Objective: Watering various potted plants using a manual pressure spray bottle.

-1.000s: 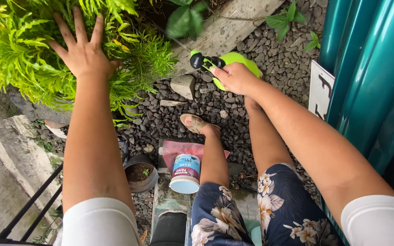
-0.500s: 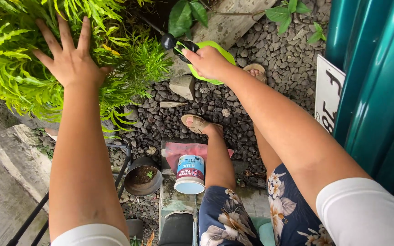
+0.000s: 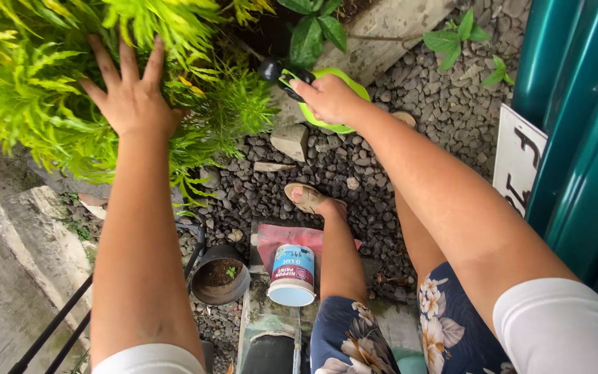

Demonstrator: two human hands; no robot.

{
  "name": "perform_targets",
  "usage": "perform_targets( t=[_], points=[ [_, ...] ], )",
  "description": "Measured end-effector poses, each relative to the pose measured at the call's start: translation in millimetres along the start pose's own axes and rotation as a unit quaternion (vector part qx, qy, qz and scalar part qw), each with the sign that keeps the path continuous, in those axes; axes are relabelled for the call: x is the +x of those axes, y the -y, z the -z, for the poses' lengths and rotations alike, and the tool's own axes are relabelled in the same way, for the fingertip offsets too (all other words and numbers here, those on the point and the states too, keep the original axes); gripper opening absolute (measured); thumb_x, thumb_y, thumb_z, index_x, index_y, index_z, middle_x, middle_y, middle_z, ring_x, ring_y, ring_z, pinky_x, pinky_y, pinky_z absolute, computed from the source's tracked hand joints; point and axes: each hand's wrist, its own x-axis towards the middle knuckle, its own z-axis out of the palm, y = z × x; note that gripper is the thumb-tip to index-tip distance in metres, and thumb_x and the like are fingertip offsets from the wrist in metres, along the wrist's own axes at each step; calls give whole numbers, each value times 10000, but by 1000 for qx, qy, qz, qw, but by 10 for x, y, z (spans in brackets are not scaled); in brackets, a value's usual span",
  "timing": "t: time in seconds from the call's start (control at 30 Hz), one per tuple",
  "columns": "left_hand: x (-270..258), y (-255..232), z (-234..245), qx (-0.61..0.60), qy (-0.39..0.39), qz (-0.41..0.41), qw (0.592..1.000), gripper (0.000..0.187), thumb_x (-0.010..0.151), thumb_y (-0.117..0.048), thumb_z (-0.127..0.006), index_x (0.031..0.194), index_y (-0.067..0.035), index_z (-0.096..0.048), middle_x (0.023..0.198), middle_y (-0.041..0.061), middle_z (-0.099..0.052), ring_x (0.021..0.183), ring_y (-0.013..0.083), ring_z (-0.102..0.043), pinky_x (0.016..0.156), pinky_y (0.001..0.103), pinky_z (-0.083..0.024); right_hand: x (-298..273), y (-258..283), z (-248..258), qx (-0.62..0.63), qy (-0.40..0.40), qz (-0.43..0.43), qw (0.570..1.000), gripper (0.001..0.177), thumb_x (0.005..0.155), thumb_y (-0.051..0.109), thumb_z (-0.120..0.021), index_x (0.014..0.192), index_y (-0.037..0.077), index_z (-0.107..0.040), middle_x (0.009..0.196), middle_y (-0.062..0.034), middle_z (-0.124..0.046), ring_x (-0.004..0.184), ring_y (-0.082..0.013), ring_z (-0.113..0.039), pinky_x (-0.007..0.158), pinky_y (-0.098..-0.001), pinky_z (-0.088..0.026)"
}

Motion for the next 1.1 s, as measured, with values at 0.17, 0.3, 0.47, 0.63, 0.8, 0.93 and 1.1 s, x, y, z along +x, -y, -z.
perform_targets(
  t=[0.17, 0.3, 0.47, 0.63, 0.8, 0.93, 1.1],
  points=[
    [-1, 18, 139, 19, 0, 9, 1000, 1210, 590, -602, -909, 1617, -484, -281, 1755, -2, -88, 1575, 386, 28, 1140, 750, -206, 44, -34, 14, 46, 11, 8, 999, 642, 1019, 522, -562, 556, 79, -519, 487, -1, -467, 389, -128, -397, 411, -336, -333],
    [-13, 36, 140, -8, -8, 1, 1000, 1280, 546, -548, -936, 1619, -502, -240, 1744, -9, -68, 1555, 370, 7, 1120, 729, -246, 41, -22, 11, 103, 25, -30, 994, 602, 1014, 501, -577, 581, 90, -497, 492, -9, -445, 385, -124, -380, 399, -334, -288],
    [-44, 100, 157, -22, 3, -4, 1000, 1285, 556, -512, -947, 1619, -509, -223, 1722, -14, -73, 1549, 352, -15, 1121, 729, -248, -12, -10, -5, 51, 27, -54, 997, 606, 1016, 504, -568, 590, 77, -508, 498, 1, -447, 396, -113, -374, 396, -312, -298],
    [-56, 181, 24, 2, 35, -10, 999, 1153, 603, -551, -941, 1558, -467, -301, 1735, -12, -92, 1580, 349, -5, 1147, 731, -238, -62, -26, -51, 7, 21, -53, 998, 614, 1022, 510, -550, 601, 64, -533, 498, 0, -457, 396, -114, -371, 389, -297, -311],
    [-54, 176, 123, -27, 13, -19, 999, 1266, 554, -511, -951, 1603, -508, -243, 1731, -14, -77, 1565, 331, -10, 1148, 715, -231, -72, -37, -20, 84, 10, -57, 995, 580, 1017, 483, -575, 618, 67, -514, 496, 2, -438, 389, -117, -362, 388, -309, -277],
    [-36, 197, 127, -23, 7, -20, 1000, 1255, 577, -513, -946, 1607, -507, -228, 1724, -13, -78, 1565, 336, -10, 1146, 713, -228, -36, -73, -37, 23, 26, -62, 997, 598, 1026, 506, -558, 618, 70, -521, 508, -1, -448, 399, -124, -365, 406, -323, -299],
    [-18, 204, 92, -17, 9, -15, 1000, 1276, 562, -470, -963, 1600, -523, -222, 1732, -21, -69, 1571, 318, -16, 1172, 695, -213, -89, -49, 53, -48, 14, -21, 999, 621, 1010, 528, -568, 600, 62, -591, 537, -18, -538, 454, -137, -466, 493, -345, -413]
  ],
)
